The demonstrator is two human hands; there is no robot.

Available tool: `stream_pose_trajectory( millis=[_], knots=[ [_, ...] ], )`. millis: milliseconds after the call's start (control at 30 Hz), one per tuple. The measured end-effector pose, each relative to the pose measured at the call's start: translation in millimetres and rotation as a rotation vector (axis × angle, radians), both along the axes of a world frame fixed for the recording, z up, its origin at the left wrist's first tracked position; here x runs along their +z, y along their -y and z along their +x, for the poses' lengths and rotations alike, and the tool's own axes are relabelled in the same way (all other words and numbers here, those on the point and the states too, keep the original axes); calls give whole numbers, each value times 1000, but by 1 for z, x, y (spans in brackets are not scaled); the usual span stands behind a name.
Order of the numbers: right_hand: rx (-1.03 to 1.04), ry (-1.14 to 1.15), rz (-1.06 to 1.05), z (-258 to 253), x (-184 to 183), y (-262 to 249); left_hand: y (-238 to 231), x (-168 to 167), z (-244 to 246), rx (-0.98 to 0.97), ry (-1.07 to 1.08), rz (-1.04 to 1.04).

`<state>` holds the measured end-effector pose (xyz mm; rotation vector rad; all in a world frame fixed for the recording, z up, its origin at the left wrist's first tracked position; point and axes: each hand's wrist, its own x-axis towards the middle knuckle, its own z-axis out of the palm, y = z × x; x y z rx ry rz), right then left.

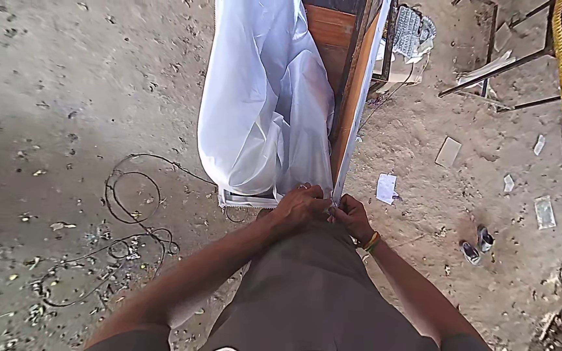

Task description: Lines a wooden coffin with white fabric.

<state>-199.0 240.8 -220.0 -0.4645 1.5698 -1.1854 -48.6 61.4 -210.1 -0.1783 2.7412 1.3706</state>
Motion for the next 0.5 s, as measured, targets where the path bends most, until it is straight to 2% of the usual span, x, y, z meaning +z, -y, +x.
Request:
stream_pose_trajectory(
  millis=[167,500],
  knots=[
    [-16,-25,29,3,5,1,-13,-3,4,186,8,-7],
    [2,-128,9,6,4,-6,-14,-12,16,218,-262,-61]
  ],
)
